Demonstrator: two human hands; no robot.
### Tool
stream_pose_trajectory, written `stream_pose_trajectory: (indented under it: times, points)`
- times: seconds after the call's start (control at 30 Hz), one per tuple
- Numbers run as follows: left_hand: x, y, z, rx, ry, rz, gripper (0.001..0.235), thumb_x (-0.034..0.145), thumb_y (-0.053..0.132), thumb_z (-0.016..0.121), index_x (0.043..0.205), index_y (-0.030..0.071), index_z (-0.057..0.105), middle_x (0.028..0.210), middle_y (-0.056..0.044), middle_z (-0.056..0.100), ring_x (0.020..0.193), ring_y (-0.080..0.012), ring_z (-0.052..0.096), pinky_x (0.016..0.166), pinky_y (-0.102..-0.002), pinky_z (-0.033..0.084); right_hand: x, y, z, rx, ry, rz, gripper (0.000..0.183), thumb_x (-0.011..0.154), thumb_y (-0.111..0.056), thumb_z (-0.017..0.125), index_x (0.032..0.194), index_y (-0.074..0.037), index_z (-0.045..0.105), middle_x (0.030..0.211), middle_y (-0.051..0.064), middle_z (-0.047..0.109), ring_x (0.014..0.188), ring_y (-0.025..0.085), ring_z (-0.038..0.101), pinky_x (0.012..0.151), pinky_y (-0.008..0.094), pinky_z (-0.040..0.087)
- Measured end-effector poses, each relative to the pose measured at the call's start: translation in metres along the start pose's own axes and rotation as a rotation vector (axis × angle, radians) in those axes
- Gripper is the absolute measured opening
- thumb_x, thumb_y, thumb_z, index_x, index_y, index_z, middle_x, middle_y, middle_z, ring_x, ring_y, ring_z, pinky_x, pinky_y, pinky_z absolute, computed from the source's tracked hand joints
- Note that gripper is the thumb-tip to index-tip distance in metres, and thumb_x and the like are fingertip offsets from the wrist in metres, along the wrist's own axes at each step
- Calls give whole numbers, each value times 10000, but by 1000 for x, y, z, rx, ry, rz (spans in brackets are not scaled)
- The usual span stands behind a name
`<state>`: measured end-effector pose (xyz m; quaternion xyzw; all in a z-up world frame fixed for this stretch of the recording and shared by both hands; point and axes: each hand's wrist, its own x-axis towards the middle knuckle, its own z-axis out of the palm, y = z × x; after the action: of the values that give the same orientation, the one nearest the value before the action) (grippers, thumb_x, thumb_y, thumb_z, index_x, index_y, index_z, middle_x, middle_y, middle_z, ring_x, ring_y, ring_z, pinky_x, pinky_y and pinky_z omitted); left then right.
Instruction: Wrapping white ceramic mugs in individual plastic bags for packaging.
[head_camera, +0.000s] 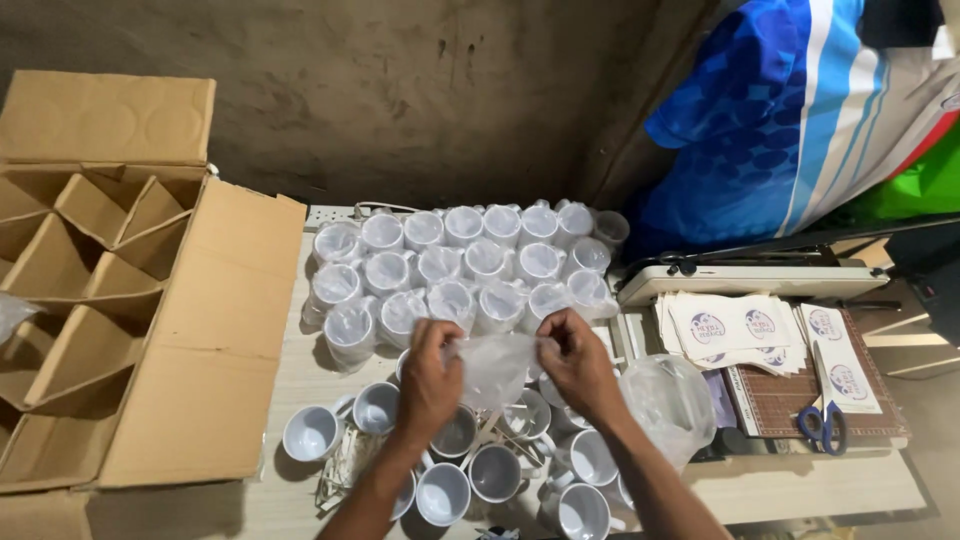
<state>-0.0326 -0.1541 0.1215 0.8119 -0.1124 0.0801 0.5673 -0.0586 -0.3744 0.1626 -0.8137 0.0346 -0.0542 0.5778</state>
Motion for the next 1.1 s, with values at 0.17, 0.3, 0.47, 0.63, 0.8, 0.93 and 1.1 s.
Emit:
stream_pose_trajectory:
  times: [0.17, 0.3, 0.47, 0.63, 0.8, 0.93, 1.1]
  points:
    - [24, -13, -34, 260, 67, 138, 208, 867, -73, 578, 1022, 65, 601, 1066, -118, 597, 983, -319, 655, 792, -451, 532, 20, -20, -17, -491, 20, -246, 213, 848, 62, 645, 1013, -53, 575, 879, 73, 554, 726, 143, 541, 622, 302, 459]
    - [32, 5, -34, 321, 77, 255, 246, 827, -72, 585, 1047, 37, 594, 1073, -161, 556, 994, -332, 645, 788, -423, 554, 31, -11, -11, -357, -94, -41, 180, 867, 36, 654, 1012, -53, 594, 916, 57, 617, 741, 147, 612, 651, 313, 545]
    - [34, 32, -7, 283, 51, 529, 344, 737, 98, 750, 1035, 32, 594, 1121, -192, 575, 993, -392, 616, 815, -508, 513, 21, -37, 2, -201, -197, -127, 195, 888, 7, 705, 1055, -44, 620, 924, 54, 686, 816, 124, 666, 722, 309, 574]
    - [31, -24, 16, 282, -236, 140, 159, 959, 26, 606, 1095, 106, 595, 1036, -85, 689, 912, -262, 714, 776, -377, 603, 22, -51, -5, -380, -189, -166, 247, 846, 20, 714, 1070, -41, 628, 965, 74, 680, 789, 169, 683, 714, 331, 576]
    - [33, 21, -3, 102, -52, 93, 204, 867, 20, 653, 1048, 39, 562, 964, -152, 683, 933, -382, 679, 737, -471, 530, 4, -44, 9, -538, 34, -707, 324, 774, -13, 735, 1070, -56, 608, 1021, 151, 680, 894, 353, 689, 741, 417, 563]
    - [28, 26, -6, -30, -132, 4, 195, 877, 29, 667, 1040, 34, 560, 944, -146, 689, 896, -352, 707, 741, -457, 553, 6, 18, 27, -693, -175, -504, 181, 895, -144, 742, 1046, -123, 644, 936, 111, 717, 848, 330, 713, 748, 432, 568]
    - [41, 16, -35, 463, -183, 89, 185, 945, -24, 563, 1110, 54, 595, 1300, -136, 589, 941, -309, 685, 737, -408, 589, 10, -5, 19, -983, -370, -251, 473, 804, -249, 847, 1156, -45, 606, 1031, 194, 706, 1004, 388, 669, 824, 488, 535]
